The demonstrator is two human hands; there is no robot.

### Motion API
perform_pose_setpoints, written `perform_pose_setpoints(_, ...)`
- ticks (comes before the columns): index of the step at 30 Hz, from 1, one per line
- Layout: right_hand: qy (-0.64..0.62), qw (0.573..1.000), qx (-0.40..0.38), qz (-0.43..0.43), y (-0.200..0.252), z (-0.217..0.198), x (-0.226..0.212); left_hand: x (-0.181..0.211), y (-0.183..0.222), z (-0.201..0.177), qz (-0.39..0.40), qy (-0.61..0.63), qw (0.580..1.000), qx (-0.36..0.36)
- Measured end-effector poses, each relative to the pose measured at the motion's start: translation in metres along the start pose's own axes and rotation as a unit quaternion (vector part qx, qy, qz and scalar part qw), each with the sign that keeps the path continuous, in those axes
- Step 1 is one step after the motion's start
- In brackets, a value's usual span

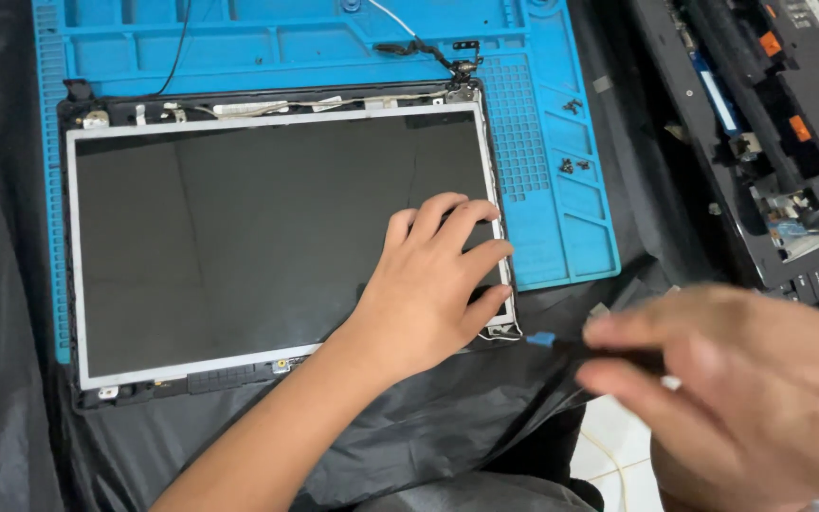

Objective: The person works on a disassembled laptop at a repair bench, using a screwdriver to remove screws from the screen assembly and a pry tool to loosen the screen bezel and frame. They reposition the screen panel, handle small screws and brackets, and continue prying along the edges of the display.

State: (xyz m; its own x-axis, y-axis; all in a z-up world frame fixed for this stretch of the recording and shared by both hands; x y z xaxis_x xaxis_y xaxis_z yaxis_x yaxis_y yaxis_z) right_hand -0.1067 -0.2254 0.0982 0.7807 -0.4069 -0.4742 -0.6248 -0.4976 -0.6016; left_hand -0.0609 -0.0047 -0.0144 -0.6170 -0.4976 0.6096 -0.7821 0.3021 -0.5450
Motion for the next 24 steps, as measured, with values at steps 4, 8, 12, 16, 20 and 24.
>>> perform_pose_setpoints(4,-0.012,0.999,0.029,0.037,-0.025,0.009,-0.009,-0.001,0.0,0.001,-0.007,-0.006,1.0,0.009)
perform_pose_setpoints(8,-0.052,0.989,0.079,0.114,0.006,0.013,0.001,-0.001,0.0,0.002,-0.007,-0.004,1.0,-0.001)
perform_pose_setpoints(12,-0.032,0.989,0.087,0.118,0.018,0.005,0.005,0.0,-0.001,0.002,-0.009,-0.002,1.0,-0.001)
perform_pose_setpoints(16,0.026,0.987,0.129,0.088,0.025,0.01,0.012,0.001,-0.001,0.002,0.005,-0.002,1.0,0.004)
perform_pose_setpoints(20,-0.09,0.982,0.157,0.056,0.003,0.022,-0.005,0.002,-0.002,0.004,-0.011,-0.032,0.999,-0.011)
perform_pose_setpoints(24,-0.107,0.984,0.129,0.062,-0.008,0.031,-0.013,-0.001,-0.002,0.008,-0.011,-0.098,0.995,-0.015)
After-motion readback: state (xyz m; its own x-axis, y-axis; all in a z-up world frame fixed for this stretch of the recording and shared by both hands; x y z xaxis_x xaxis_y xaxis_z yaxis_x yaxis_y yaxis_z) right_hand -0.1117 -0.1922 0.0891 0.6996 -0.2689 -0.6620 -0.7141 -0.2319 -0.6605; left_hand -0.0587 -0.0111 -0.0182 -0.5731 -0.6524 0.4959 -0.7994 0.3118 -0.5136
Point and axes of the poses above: each hand's wrist, its own y-axis away from the middle knuckle, its own z-axis out of the palm, x = y × z, the point moved 2 cm from there along -y, towards the middle knuckle, and after that the axes turned 14 degrees about x, right-handed, at the moved point
